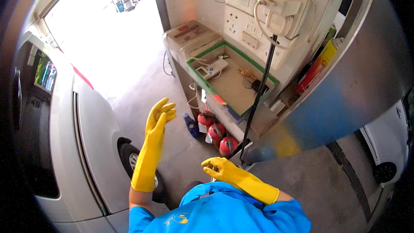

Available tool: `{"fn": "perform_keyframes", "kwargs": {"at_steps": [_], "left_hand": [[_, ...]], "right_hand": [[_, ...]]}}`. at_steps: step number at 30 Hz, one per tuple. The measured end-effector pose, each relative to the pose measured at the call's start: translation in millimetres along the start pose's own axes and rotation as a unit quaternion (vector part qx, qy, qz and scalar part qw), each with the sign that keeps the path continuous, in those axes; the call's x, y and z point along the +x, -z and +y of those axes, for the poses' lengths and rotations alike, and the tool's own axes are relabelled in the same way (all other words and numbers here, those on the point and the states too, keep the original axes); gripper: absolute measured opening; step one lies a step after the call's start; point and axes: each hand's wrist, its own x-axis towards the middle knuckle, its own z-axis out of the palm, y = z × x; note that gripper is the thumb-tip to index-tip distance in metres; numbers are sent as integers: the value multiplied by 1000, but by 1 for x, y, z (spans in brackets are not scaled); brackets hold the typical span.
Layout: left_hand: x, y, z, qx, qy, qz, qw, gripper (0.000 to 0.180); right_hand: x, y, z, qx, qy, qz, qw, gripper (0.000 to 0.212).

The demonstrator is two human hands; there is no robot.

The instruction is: The person puts on yellow rubber gloves, opens the car door, and removes a floor mat and a snack package from the interior. The person then walks to a cluttered area and discards the items.

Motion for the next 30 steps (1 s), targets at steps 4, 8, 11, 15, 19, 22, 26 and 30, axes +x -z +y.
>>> {"fn": "perform_keyframes", "kwargs": {"at_steps": [4, 8, 11, 15, 19, 22, 26, 30], "left_hand": [[66, -9, 10, 85, 17, -12, 996, 36], [126, -7, 22, 142, 68, -36, 987, 32], [168, 1, 39, 189, 100, -102, 972, 30], [214, 5, 66, 227, 78, -166, 957, 28], [248, -14, 98, 317, -51, -122, 939, 25], [272, -23, 110, 348, -55, -152, 924, 26], [303, -36, 113, 513, 7, -253, 820, 27], [335, -2, 69, 557, -203, -336, 732, 45]], "right_hand": [[10, 22, -11, 25, -42, 16, 999, 23], [13, 34, -20, 40, -86, 72, 993, 23], [16, 34, -20, -12, -104, 140, 985, 21], [23, 36, -24, 28, -191, 198, 961, 20], [26, 26, -16, 31, -243, 245, 938, 22], [39, 25, -33, 2, -267, 265, 927, 23], [53, 17, -50, -47, -267, 315, 909, 21], [55, -2, -42, -25, -272, 357, 893, 21]]}}
